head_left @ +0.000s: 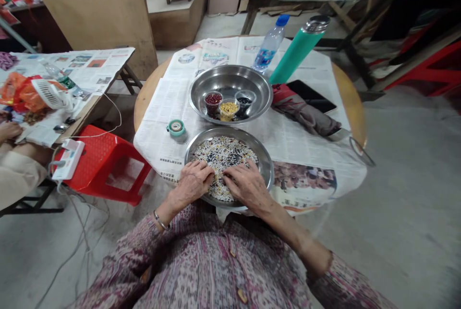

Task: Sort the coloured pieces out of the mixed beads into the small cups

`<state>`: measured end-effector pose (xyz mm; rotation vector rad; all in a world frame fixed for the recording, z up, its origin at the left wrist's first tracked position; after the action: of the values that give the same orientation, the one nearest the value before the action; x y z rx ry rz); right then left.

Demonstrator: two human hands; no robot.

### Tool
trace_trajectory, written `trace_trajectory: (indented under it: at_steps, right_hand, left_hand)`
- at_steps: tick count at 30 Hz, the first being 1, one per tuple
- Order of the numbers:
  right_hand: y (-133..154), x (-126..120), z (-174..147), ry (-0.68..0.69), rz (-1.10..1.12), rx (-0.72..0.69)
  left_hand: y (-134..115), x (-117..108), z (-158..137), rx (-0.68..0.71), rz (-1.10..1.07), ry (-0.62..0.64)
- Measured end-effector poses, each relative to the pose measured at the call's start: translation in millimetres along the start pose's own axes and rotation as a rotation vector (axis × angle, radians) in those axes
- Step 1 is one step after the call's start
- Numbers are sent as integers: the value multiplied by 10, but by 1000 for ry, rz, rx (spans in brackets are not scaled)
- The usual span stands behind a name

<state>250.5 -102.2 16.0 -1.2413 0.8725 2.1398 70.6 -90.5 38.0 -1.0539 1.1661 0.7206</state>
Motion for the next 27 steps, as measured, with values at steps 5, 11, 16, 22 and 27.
trace_trajectory:
  at_steps: [5, 11, 16, 22, 27]
  right_hand:
    - [-127, -62, -91, -14, 7, 26]
    - [-183, -99, -173, 54, 8, -1]
    - [-44, -80, -166, 100, 58, -44]
    - [184, 1, -98, 110, 104, -100]
    - [282, 79, -23, 135, 137, -87]
  left_hand:
    - [-9, -30, -1, -6, -13, 3]
    - [-10, -39, 0, -1, -38, -9]
    - [-12, -38, 8, 2, -35, -15]
    - [-11, -29, 13, -9, -23, -7]
    - [2, -17, 9, -3, -22, -3]
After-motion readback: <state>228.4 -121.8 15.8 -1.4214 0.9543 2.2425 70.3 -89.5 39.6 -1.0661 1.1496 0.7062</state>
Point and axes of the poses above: each hand's wrist, its own z-axis towards the middle knuckle, its own x-axis out of the palm, y = z × x, the point moved 2 cm from there along z, towards the middle knuckle, and after that the axes turned 11 degrees about -x, right-handed, at the moved point
